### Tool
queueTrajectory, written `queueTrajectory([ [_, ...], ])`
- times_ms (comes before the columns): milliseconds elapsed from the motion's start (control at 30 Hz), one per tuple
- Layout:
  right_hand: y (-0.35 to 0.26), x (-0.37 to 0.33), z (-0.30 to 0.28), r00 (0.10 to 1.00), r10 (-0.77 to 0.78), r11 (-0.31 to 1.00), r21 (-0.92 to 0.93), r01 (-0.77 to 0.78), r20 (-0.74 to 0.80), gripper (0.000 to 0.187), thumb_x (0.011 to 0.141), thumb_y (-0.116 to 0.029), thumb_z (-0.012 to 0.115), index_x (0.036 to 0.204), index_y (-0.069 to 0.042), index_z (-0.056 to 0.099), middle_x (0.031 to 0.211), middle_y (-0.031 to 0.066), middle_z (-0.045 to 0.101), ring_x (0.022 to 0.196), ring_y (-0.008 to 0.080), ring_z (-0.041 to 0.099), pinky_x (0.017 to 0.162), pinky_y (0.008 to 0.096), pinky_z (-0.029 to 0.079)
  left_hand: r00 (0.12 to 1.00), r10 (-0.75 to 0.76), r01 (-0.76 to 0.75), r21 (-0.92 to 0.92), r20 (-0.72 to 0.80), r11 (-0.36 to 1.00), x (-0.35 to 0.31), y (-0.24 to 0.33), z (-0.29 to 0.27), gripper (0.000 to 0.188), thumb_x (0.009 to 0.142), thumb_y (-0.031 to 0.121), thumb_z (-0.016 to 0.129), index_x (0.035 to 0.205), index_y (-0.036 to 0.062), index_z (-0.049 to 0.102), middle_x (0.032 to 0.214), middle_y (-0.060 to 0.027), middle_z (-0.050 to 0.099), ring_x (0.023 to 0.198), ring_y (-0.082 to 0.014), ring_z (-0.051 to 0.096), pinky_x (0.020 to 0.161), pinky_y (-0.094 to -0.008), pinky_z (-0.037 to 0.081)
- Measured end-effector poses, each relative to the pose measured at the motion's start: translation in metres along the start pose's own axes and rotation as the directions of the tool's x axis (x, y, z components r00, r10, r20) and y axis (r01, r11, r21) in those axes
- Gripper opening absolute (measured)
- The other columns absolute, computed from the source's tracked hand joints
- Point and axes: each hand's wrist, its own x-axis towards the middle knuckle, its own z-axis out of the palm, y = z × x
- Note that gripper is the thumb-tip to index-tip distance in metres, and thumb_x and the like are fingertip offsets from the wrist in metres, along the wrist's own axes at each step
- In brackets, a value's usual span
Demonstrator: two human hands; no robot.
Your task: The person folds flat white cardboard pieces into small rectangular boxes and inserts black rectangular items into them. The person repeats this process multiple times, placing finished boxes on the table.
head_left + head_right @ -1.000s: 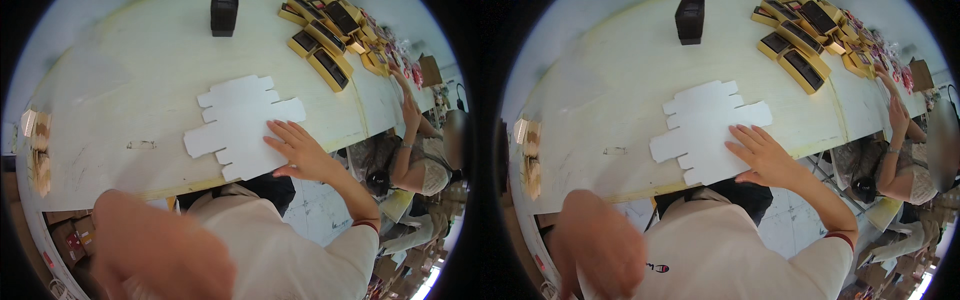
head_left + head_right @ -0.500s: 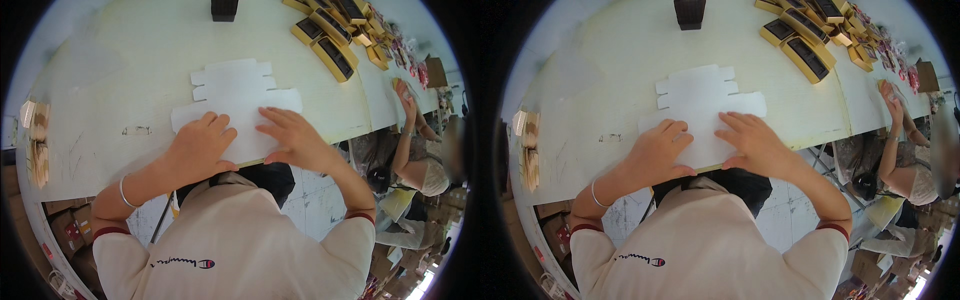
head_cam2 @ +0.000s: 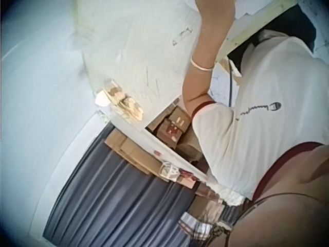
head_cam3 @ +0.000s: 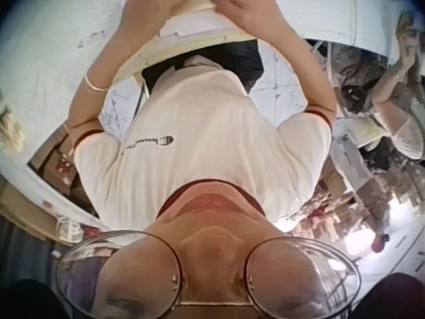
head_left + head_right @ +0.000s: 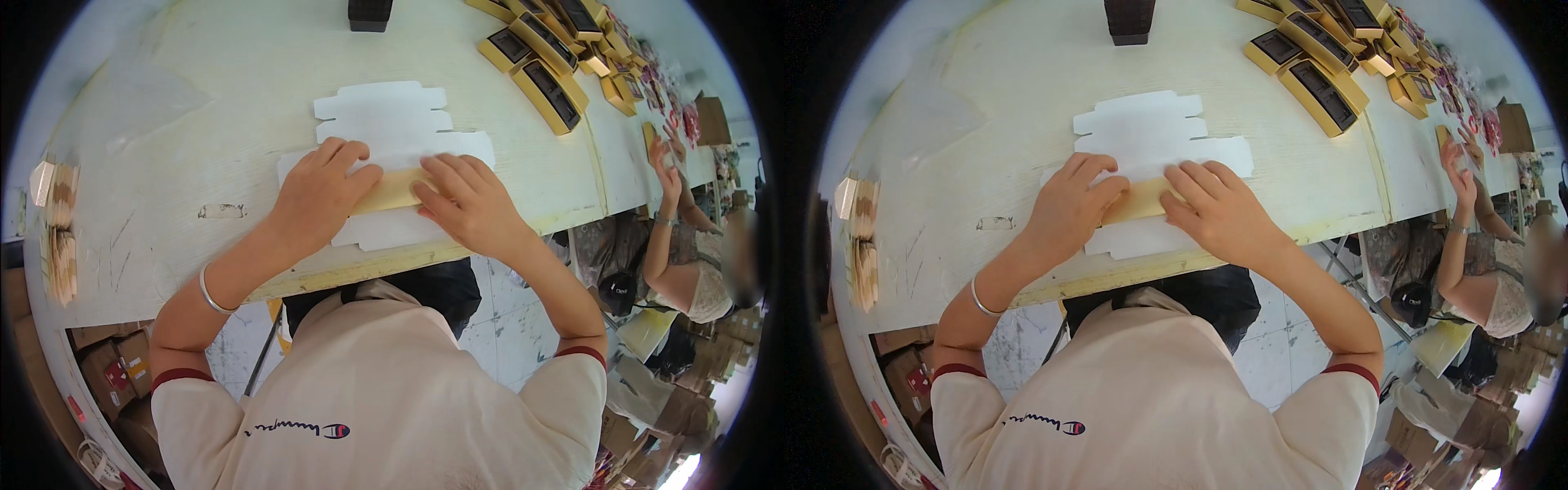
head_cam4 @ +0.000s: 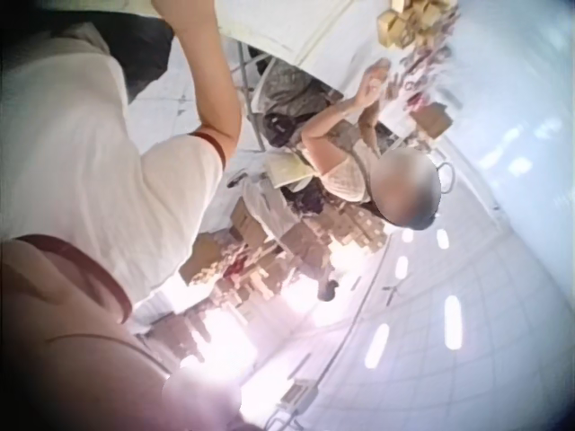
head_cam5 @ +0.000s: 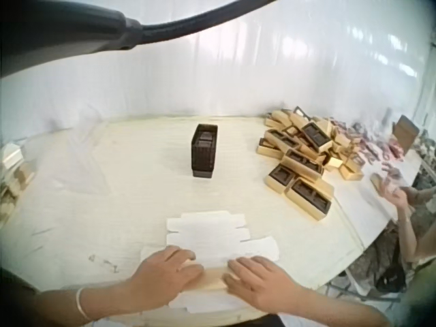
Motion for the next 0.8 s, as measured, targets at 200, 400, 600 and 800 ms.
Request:
queueTrajectory([
  [200,0.002,-0.004,0.011,0.990,-0.045,0.993,-0.102,0.059,0.132,0.028,0.074,-0.005,0.064,0.101,0.002,0.059,0.096,0.0118,0.054,0.088,0.0268,0.055,0.080,0.0369,0.046,0.996,0.052,-0.045,-0.094,0.073,0.995,0.003,0.006,-0.006,0.017,0.076,0.013,0.069,0.089,0.0046,0.062,0.094,-0.0061,0.057,0.086,-0.0241,0.055,0.069,-0.0357,0.047],
  [400,0.020,0.017,0.014,0.960,0.158,0.972,0.136,-0.192,0.230,0.016,0.078,0.000,0.060,0.094,0.000,0.058,0.086,0.0111,0.055,0.078,0.0296,0.054,0.068,0.0362,0.045,0.964,-0.130,0.180,-0.210,0.234,0.961,0.018,-0.014,0.000,0.013,0.082,0.016,0.066,0.086,0.0043,0.064,0.090,-0.0054,0.059,0.079,-0.0246,0.057,0.064,-0.0371,0.046],
  [600,0.024,0.036,0.014,0.912,0.283,0.907,0.227,-0.355,0.298,0.008,0.082,-0.006,0.063,0.086,-0.002,0.058,0.076,0.0124,0.056,0.072,0.0308,0.056,0.063,0.0390,0.045,0.993,-0.120,0.120,-0.017,-0.002,0.993,0.032,-0.007,-0.006,0.016,0.082,0.016,0.067,0.093,0.0065,0.063,0.087,-0.0064,0.060,0.075,-0.0253,0.058,0.065,-0.0353,0.046],
  [800,0.009,0.057,-0.040,0.814,0.580,0.770,0.302,-0.562,0.037,0.011,0.078,-0.010,0.068,0.082,-0.005,0.059,0.075,0.0120,0.059,0.070,0.0303,0.060,0.058,0.0401,0.047,0.929,-0.369,0.279,-0.692,0.020,0.666,0.016,0.020,-0.049,0.038,0.085,0.030,0.069,0.111,0.0057,0.054,0.097,-0.0052,0.057,0.087,-0.0182,0.054,0.074,-0.0313,0.045],
])
